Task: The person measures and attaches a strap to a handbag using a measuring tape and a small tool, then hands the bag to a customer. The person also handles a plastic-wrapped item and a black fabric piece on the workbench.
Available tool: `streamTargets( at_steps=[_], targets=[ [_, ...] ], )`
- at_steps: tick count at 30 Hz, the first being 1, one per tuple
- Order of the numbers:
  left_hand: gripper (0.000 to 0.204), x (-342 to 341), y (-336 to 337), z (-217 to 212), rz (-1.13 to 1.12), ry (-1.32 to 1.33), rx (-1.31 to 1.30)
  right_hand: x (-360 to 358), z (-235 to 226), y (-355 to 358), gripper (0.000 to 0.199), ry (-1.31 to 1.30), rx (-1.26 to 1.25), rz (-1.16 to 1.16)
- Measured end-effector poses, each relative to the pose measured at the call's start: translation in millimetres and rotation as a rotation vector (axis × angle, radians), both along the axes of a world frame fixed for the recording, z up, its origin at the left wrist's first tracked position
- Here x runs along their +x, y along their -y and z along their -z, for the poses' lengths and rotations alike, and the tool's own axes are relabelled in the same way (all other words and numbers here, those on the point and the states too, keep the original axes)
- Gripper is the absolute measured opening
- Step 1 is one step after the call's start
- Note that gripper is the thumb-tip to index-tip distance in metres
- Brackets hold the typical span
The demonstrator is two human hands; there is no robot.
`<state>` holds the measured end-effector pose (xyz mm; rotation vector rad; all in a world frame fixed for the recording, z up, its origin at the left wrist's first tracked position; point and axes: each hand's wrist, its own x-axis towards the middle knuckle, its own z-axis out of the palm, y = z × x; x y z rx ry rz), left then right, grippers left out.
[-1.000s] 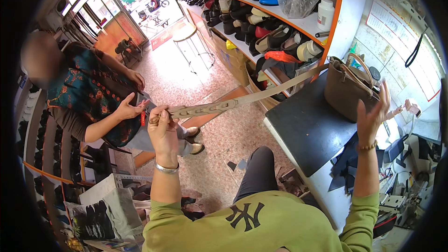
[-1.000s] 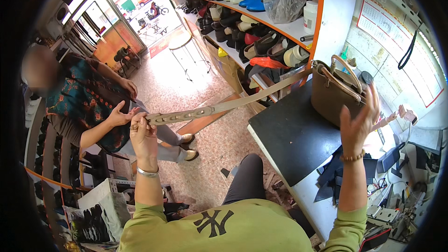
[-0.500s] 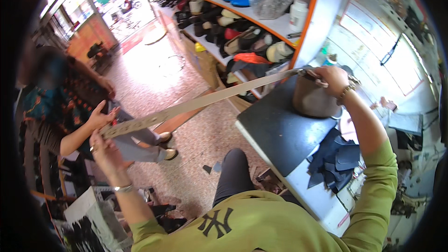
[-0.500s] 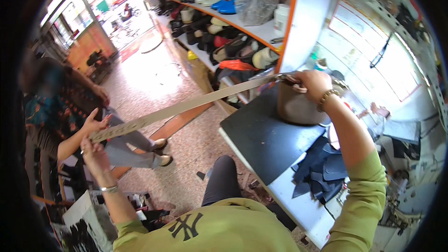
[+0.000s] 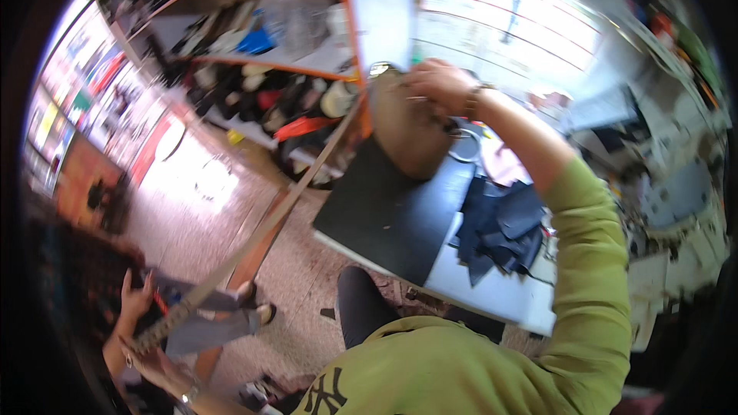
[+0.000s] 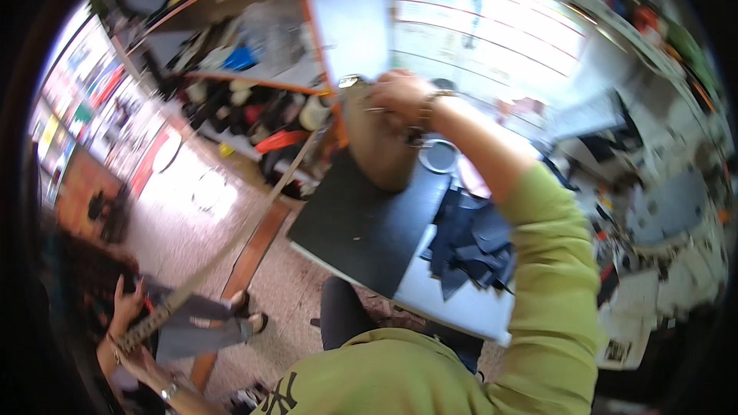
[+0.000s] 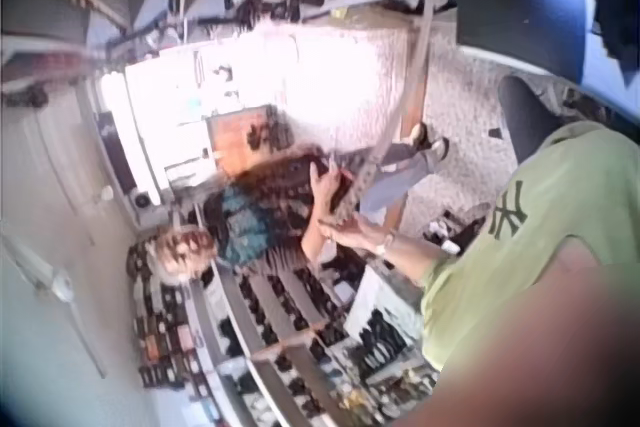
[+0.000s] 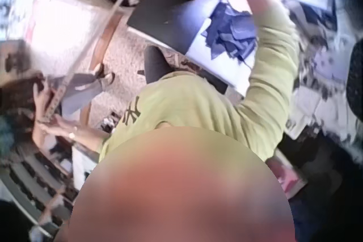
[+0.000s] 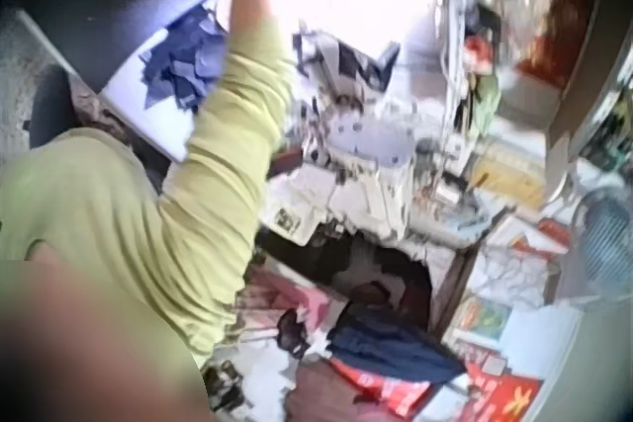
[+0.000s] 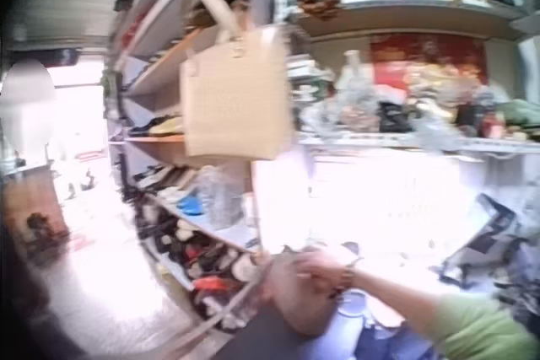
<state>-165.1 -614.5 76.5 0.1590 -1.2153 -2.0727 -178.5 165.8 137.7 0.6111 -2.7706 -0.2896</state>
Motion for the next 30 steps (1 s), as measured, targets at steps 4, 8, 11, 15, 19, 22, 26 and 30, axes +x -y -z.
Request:
streamTargets(
  at_steps=[4, 8, 11, 15, 19, 22, 26, 30],
  targets=[
    [0.043, -45.2, -123.0, 6.8, 0.344, 0.099, -0.156, -2.9, 21.3, 18.3, 0.033, 0.028, -0.122, 0.346],
    [0.034, -12.2, -265.1, 30.7, 0.773, 0.242, -0.287, 39.7, 27.5, 32.9, 0.032, -0.492, -0.354, 0.270],
    [0.030, 36.6, -346.3, 42.0, 1.131, 0.273, -0.396, 108.6, 62.1, 73.5, 0.024, -0.778, -0.825, 0.259],
    [0.028, 94.7, -434.9, 53.1, 1.531, 0.099, -0.568, 256.3, 126.2, 108.7, 0.032, -0.631, -0.747, 0.385],
    [0.025, 135.7, -484.3, 60.8, 1.912, 0.171, -0.569, 408.9, 158.0, 100.4, 0.022, -0.797, -0.898, 0.888],
    [0.020, 162.2, -518.2, 74.3, 2.018, 0.168, -0.675, 507.1, 164.5, 79.2, 0.019, -0.832, -0.684, 1.341],
    [0.020, 195.1, -570.5, 95.8, 1.951, -0.143, -0.885, 592.7, 178.0, 45.1, 0.021, -0.924, -0.733, 1.697],
    [0.017, 222.6, -605.1, 108.1, 1.802, -0.405, -1.101, 653.3, 188.6, 8.6, 0.023, -0.993, -0.528, 1.738]
  ],
)
